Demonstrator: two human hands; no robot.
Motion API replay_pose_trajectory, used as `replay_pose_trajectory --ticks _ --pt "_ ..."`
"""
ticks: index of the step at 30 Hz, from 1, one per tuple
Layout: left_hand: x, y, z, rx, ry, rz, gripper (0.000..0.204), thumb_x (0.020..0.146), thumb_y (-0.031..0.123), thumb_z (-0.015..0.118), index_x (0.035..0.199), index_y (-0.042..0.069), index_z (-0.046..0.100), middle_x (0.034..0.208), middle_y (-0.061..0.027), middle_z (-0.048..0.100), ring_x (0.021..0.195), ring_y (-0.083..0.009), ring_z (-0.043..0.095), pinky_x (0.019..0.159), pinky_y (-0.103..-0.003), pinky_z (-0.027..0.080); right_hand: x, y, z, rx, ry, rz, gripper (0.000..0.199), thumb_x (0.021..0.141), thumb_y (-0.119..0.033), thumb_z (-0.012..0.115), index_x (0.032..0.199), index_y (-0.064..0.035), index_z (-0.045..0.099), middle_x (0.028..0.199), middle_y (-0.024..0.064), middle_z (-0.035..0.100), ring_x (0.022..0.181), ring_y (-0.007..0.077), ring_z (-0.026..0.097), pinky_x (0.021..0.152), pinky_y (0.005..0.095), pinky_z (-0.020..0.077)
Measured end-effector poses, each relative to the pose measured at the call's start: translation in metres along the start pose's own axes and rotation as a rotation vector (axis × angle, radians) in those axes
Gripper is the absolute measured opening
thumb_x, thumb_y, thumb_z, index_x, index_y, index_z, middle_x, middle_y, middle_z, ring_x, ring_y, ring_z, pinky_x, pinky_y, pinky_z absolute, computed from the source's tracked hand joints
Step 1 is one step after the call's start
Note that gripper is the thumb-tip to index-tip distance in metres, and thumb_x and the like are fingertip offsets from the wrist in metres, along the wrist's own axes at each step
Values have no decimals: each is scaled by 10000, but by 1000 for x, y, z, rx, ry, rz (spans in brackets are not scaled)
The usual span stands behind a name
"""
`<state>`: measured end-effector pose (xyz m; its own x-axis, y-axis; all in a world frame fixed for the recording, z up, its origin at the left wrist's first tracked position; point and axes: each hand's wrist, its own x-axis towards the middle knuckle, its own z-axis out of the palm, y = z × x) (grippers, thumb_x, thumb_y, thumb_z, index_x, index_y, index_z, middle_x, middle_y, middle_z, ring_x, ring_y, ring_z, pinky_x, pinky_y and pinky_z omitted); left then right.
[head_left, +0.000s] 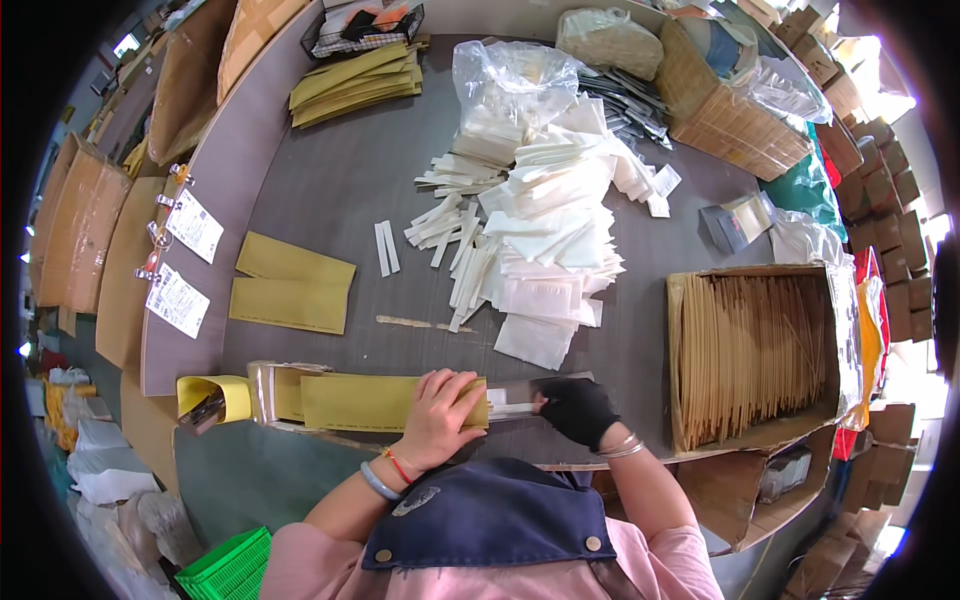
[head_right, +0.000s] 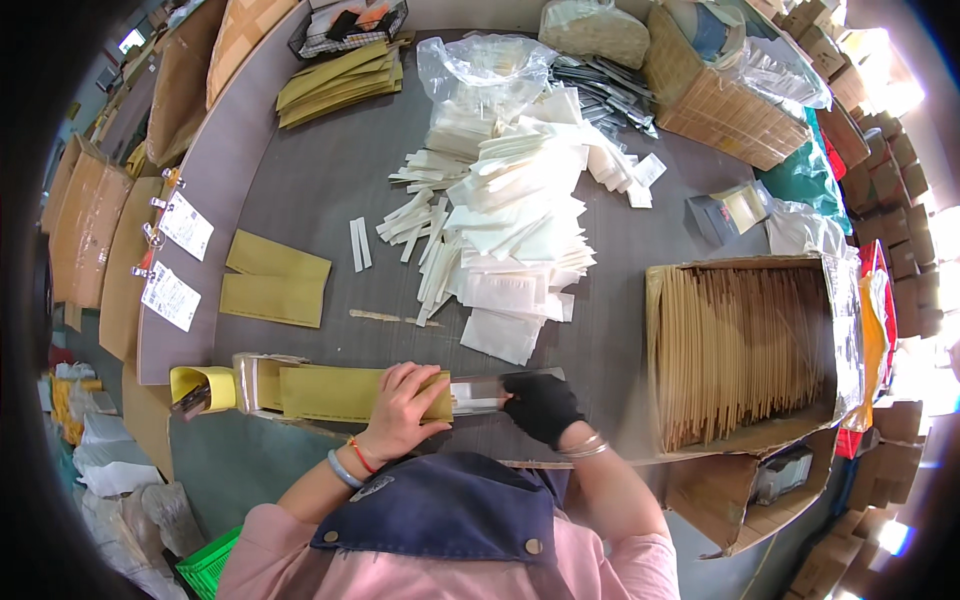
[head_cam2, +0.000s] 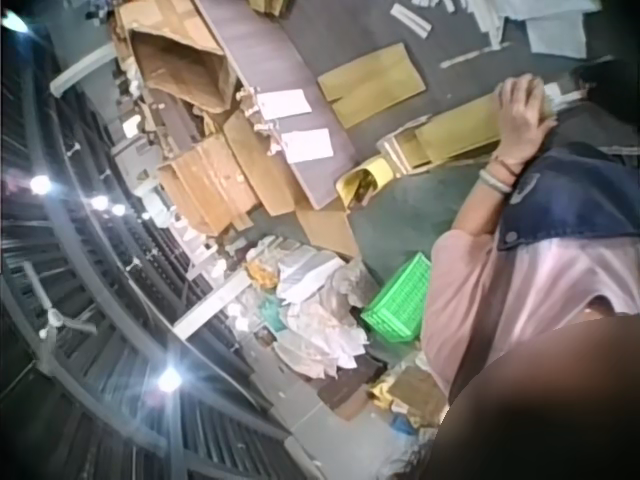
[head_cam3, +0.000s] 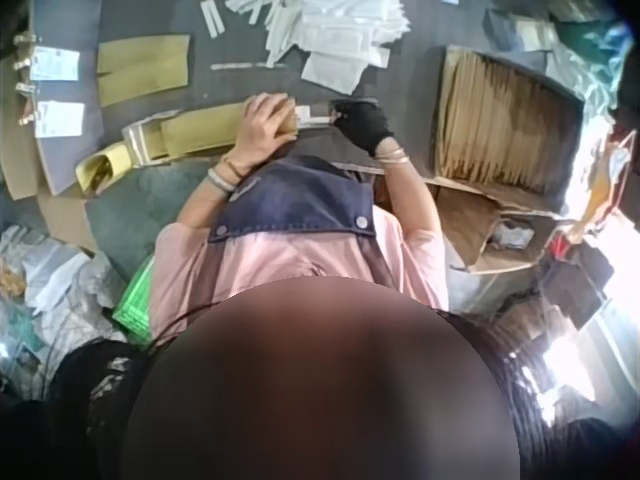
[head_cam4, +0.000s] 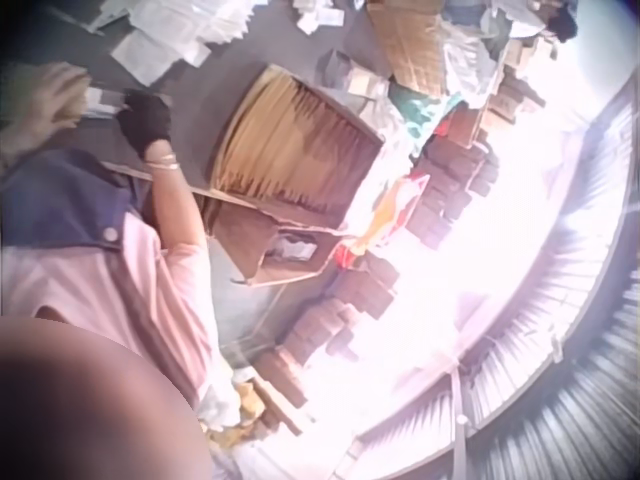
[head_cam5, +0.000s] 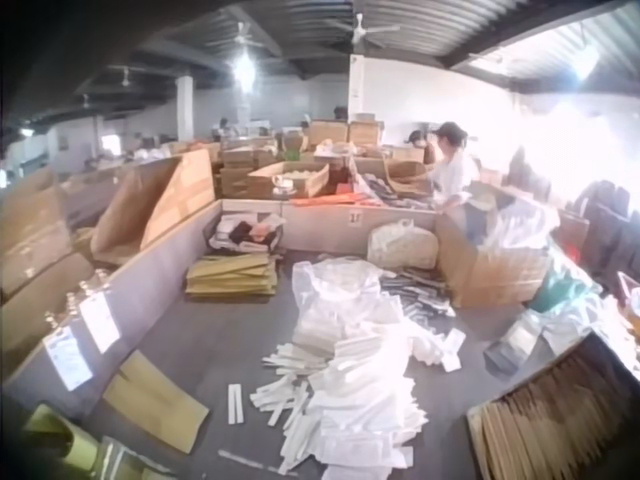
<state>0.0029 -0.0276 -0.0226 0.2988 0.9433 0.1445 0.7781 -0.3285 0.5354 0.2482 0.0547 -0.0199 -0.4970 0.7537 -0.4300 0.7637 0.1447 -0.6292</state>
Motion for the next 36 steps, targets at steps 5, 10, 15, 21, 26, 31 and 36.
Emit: replay_pose_trajectory --ticks 5,10,15,21,26,31,36 --pt "7 6 1 27 -38 -13 739 594 265 867 1249 42 605 1312 -115 537 1207 -327 472 1049 -469 372 9 -13 32 201 112 -56 177 811 -228 716 890 -91 636 802 170 676 794 367 678 707 439 530" --pt "8 6 4 48 -75 -14 792 585 250 874 1282 27 572 1323 -120 526 1215 -338 465 1042 -464 379 11 -14 50 509 116 -131 190 822 -145 722 922 -68 581 847 163 672 833 357 677 693 413 530" --pt "20 4 -13 96 -162 74 678 597 216 860 1231 166 624 1222 -117 550 1140 -326 497 975 -448 415 -4 -14 18 -24 386 -327 466 715 -318 830 1062 -108 601 975 70 658 864 267 635 717 410 480" --pt "49 11 -46 240 -406 191 273 668 161 734 930 182 661 984 -110 542 913 -298 558 782 -409 447 -22 -14 -12 -365 348 -387 612 597 -391 843 1111 -153 611 1028 43 613 1015 285 565 879 451 376" --pt "77 -39 -132 131 -230 221 168 629 29 664 770 93 598 1016 -135 545 961 -330 567 812 -445 486 -47 2 -39 -283 639 -229 613 581 -324 852 1100 -120 597 994 91 612 967 315 575 878 440 404" --pt "21 -67 -83 181 119 -287 439 688 170 781 1092 42 662 1345 -198 488 1251 -439 436 1037 -529 397 -49 -13 -32 -332 488 -262 607 584 -291 843 1102 -102 590 1014 102 612 963 328 576 901 443 404" --pt "-31 -32 3 130 193 -552 944 619 447 890 1366 21 502 1471 -196 391 1380 -460 297 1131 -614 206 -50 -19 -26 -381 430 -283 614 581 -286 838 1110 -101 587 1025 99 614 975 323 578 908 450 399"
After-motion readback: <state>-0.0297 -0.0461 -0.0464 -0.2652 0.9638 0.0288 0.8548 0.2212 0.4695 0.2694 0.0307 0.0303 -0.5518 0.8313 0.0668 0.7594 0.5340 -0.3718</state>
